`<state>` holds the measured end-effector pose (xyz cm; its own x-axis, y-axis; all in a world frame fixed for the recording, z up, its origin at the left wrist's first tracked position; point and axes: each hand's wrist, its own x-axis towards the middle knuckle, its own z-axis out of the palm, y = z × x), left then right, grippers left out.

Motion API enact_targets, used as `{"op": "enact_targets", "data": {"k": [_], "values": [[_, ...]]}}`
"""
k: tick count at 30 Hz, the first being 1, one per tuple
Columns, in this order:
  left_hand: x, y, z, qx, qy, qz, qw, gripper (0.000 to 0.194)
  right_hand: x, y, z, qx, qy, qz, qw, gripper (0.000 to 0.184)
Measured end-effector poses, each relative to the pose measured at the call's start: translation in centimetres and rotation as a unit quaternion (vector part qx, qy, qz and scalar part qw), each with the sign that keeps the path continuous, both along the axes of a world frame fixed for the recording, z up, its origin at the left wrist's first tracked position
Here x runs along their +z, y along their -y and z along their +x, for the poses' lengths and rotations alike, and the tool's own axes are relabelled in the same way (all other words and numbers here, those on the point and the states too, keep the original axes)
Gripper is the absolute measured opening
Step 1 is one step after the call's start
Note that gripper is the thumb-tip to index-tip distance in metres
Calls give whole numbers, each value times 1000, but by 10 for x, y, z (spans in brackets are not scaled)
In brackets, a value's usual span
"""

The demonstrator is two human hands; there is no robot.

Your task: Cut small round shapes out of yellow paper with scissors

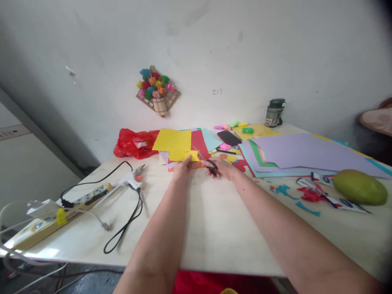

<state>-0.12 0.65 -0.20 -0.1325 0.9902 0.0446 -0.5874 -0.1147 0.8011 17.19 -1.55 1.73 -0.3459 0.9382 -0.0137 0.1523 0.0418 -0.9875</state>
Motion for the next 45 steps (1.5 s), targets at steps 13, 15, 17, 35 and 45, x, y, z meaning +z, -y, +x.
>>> {"op": "enact_targets", "data": {"k": [13,15,17,35,45], "values": [[1,0,4,-23,6,-15,1000,36,-4,0,-3,-3,-9,-5,1000,43],[-1,-2,3,-30,5,-13,999,36,-3,1,-4,-4,1,-11,1000,42],[-3,-3,3,-35,6,-15,999,34,-2,2,-5,-2,6,-14,1000,41],[-3,-2,5,-37,15,-25,999,18,-6,-1,-4,-11,-25,-21,999,38],[0,1,7,-47,11,-25,999,20,-6,0,-5,-18,-37,-35,999,36]]}}
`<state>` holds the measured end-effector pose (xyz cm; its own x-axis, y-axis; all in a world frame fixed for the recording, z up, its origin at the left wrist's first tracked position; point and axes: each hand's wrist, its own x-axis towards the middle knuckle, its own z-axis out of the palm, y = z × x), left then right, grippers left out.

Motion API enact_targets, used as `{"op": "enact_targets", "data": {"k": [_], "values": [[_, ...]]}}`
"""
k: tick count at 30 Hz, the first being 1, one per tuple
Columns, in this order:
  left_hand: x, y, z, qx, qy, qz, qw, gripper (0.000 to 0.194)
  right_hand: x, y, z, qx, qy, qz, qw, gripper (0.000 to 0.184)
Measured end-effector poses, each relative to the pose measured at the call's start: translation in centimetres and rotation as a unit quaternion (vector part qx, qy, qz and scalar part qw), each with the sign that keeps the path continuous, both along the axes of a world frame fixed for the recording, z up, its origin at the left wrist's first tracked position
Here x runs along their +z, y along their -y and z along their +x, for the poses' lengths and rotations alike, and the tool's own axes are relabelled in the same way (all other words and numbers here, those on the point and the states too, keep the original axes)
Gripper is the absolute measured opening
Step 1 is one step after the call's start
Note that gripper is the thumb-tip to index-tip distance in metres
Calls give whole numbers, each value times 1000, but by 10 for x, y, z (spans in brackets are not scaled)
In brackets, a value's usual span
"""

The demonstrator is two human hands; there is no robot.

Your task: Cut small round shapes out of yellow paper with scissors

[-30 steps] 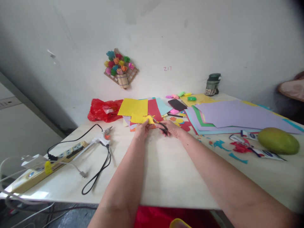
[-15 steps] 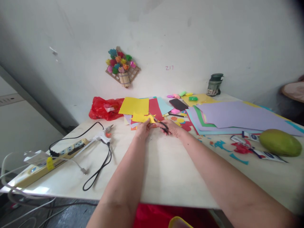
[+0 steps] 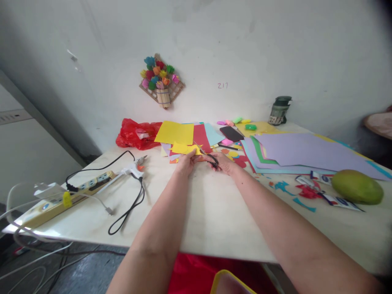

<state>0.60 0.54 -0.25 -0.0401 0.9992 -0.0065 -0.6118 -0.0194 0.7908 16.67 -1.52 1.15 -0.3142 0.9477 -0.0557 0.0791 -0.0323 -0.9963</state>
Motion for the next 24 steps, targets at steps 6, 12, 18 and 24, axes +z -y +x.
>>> {"op": "enact_targets", "data": {"k": [6,12,18,24], "values": [[0,0,1,4,5,10,1000,33,-2,-2,1,11,-5,6,1000,32],[0,0,0,10,4,7,1000,32,-1,-1,1,12,0,2,1000,31],[1,0,0,20,0,0,1000,29,1,0,1,13,2,2,1000,32],[0,0,-1,13,3,9,1000,36,1,1,0,19,-5,13,1000,36]]}}
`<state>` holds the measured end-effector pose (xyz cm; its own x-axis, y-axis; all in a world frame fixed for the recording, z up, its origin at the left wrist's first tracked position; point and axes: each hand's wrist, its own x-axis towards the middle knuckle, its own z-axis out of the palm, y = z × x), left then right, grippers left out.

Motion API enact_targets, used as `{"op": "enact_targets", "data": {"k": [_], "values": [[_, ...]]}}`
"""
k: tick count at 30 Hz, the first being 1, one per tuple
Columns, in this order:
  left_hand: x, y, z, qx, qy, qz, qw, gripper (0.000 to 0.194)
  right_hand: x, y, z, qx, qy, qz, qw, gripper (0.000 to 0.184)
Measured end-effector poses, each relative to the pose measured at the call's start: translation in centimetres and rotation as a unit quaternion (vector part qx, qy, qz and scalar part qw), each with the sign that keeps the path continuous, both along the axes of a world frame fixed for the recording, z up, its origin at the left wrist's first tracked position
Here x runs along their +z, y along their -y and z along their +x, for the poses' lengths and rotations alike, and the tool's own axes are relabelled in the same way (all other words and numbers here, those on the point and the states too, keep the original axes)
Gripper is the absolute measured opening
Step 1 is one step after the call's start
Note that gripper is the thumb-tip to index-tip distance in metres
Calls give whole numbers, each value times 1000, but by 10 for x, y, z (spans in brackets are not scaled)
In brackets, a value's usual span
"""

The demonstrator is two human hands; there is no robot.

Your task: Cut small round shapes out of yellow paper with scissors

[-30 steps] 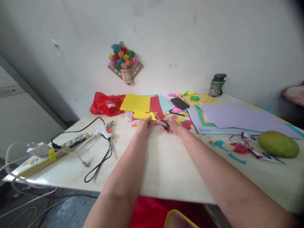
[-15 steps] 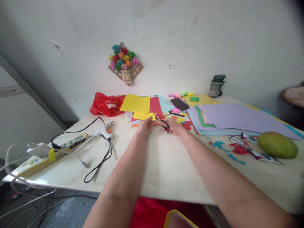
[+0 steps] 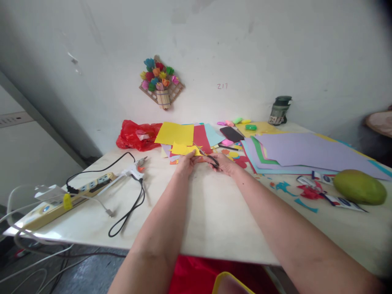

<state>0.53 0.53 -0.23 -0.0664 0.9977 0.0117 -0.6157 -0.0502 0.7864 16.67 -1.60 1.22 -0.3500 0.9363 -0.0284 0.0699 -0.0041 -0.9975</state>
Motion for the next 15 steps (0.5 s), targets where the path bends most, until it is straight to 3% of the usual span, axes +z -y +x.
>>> {"op": "enact_targets", "data": {"k": [6,15], "values": [[1,0,0,-1,8,-10,1000,29,-1,0,-1,0,7,10,1000,37],[-1,-2,-1,-5,2,-5,1000,33,-3,-2,-1,2,10,16,1000,38]]}}
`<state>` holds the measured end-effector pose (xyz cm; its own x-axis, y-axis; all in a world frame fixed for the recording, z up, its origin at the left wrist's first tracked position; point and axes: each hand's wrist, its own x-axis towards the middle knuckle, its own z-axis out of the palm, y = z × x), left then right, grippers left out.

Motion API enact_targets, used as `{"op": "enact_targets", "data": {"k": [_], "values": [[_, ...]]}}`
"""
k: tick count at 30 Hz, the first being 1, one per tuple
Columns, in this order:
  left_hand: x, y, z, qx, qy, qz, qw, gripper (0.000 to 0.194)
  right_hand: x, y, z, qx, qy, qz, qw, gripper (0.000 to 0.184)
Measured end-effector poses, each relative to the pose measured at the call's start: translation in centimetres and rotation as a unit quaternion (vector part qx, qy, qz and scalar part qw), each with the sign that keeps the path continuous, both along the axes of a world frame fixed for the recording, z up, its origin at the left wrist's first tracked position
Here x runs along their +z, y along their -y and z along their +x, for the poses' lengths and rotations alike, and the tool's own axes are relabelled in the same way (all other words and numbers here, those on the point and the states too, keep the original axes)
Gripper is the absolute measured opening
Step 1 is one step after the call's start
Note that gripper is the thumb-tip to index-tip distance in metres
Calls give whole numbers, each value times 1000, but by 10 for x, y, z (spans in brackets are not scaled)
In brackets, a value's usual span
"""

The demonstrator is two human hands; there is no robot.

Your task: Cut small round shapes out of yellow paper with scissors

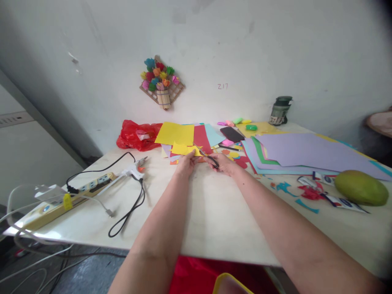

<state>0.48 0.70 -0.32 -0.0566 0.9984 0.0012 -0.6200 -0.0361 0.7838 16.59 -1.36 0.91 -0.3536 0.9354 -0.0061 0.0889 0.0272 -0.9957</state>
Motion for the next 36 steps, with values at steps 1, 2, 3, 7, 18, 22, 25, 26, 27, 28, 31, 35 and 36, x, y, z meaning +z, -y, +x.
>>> {"op": "enact_targets", "data": {"k": [1,2,3,7,18,22,25,26,27,28,31,35,36], "values": [[0,0,0,-1,-1,-1,1000,32,-1,0,0,1,0,0,1000,38],[0,0,0,-3,-2,-2,1000,31,-1,-1,0,1,-1,0,1000,38],[0,-1,0,-3,-4,-5,1000,30,-1,-1,0,1,-1,0,1000,38],[0,0,-1,-5,-9,-4,1000,30,1,1,0,1,-6,-10,1000,36],[-5,-1,-3,-50,-16,24,998,25,1,0,3,-2,-11,-13,1000,33],[-5,-2,-3,-49,-17,23,998,31,0,0,2,-9,-15,-10,1000,35],[-5,-2,-3,-45,-16,25,999,33,0,-1,1,-9,-15,-3,1000,36],[-5,-2,-3,-45,-16,26,998,33,-1,-1,1,-9,-15,-2,1000,37],[-5,-2,-3,-45,-16,27,998,34,-1,-1,1,-8,-15,-2,1000,37],[-5,-2,-3,-45,-16,27,998,34,-2,-2,1,-8,-15,-2,1000,38],[-4,-1,-3,-43,-11,31,999,33,-4,-3,1,-6,-11,0,1000,39],[-2,1,-2,-36,-11,22,999,31,-3,-3,2,-1,-5,5,1000,40],[-2,1,-2,-35,-12,21,999,30,-3,-3,2,-1,-3,5,1000,40]]}}
